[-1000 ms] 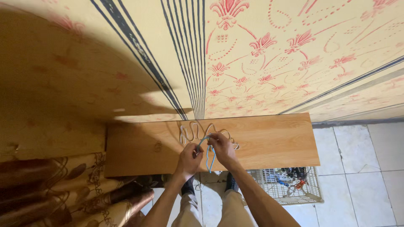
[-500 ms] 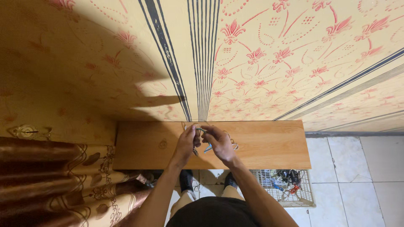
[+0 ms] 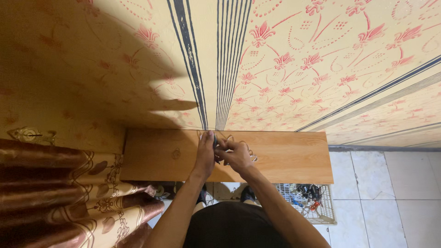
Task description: The person organizes various cables on a wooden table. They pick up tangled white and blue cables, untangle them, and coil them neatly before placing them into a plastic basket on the floor.
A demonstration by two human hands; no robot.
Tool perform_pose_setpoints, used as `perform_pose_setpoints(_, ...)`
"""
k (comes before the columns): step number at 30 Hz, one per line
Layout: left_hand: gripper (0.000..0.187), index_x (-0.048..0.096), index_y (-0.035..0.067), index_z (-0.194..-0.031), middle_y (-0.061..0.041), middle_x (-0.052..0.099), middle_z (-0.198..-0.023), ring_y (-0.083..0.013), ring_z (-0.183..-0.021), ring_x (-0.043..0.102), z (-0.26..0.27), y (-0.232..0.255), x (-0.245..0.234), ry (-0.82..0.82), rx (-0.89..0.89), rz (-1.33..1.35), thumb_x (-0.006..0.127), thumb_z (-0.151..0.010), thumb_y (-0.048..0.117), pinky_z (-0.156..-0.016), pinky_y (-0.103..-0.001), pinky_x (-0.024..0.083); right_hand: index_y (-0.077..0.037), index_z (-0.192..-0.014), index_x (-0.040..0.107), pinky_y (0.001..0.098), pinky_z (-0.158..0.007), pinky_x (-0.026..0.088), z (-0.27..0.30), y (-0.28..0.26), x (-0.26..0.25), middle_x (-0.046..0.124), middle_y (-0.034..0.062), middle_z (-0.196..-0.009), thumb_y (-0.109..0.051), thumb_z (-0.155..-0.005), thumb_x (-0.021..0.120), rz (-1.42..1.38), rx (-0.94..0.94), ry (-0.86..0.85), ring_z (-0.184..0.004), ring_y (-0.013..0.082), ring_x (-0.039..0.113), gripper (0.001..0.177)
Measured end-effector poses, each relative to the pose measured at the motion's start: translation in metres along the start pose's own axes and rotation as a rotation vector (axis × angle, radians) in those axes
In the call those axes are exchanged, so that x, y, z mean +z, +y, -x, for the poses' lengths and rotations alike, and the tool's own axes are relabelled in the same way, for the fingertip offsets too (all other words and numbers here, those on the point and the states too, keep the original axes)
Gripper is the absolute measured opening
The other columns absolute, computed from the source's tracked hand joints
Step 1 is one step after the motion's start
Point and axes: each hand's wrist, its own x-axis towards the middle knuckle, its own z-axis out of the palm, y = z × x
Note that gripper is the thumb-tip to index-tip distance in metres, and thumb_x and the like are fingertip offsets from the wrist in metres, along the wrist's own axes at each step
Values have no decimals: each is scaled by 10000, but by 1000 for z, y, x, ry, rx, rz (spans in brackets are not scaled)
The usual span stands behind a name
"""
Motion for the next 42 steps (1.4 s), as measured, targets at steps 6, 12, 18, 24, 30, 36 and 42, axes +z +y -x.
perform_pose_setpoints(6, 350, 447, 123, -912, 43, 344, -686, -86, -567, 361, -12, -22, -15, -5, 75, 125, 430, -1110, 412, -532, -256, 362, 39, -862, 726, 276, -538, 499, 0, 9, -3, 664, 49, -667, -351, -896, 778, 200, 188, -116, -579, 117, 608, 396)
perform_pose_setpoints(12, 387, 560, 70, -983, 42, 365, -712, -83, -639, 362, -23, -11, -32, -11, 163, -102, 397, -1109, 398, -604, -269, 374, 32, -854, 754, 328, -596, 505, -7, 5, -15, 673, 52, -655, -453, -944, 656, 463, 88, -122, -622, 138, 633, 503)
perform_pose_setpoints(18, 397, 489, 65, -982, 11, 464, -774, -106, -705, 449, -14, -12, -37, -44, 259, -529, 406, -1087, 438, -663, -280, 443, 14, -893, 681, 319, -666, 495, -11, 9, -26, 593, 49, -749, -319, -1027, 511, -1, 58, -156, -706, 145, 555, 398)
perform_pose_setpoints(24, 564, 389, 53, -1092, -40, 477, -922, -128, -791, 447, -3, -6, -37, -299, 393, -672, 809, -861, 351, -700, -298, 459, 23, -953, 648, 320, -737, 494, -1, -15, -27, 571, 44, -831, -170, -1036, 584, -553, 180, -265, -772, 130, 550, 220)
perform_pose_setpoints(30, 633, 368, 55, -1113, -59, 518, -930, -118, -837, 523, 8, 9, -27, -299, 274, -765, 864, -789, 277, -692, -309, 511, 47, -1107, 726, 263, -762, 507, 10, -33, -19, 676, 39, -949, -161, -969, 665, -453, 262, -231, -838, 91, 609, 258)
perform_pose_setpoints(36, 362, 349, 34, -1107, -63, 556, -971, -109, -903, 586, 11, 1, -31, -388, 293, -618, 636, -1017, 236, -762, -297, 541, 55, -1024, 724, 247, -678, 448, 3, -13, -11, 698, 25, -859, -162, -944, 741, -335, 88, -135, -762, 91, 580, 232)
perform_pose_setpoints(42, 205, 389, 55, -1129, -56, 560, -953, -111, -867, 588, 10, -8, -29, -341, 220, -364, 477, -1102, 238, -781, -290, 546, -11, -1031, 649, 270, -710, 473, -2, 1, -5, 630, 29, -864, -299, -1021, 660, -141, -22, -17, -780, 100, 545, 288)
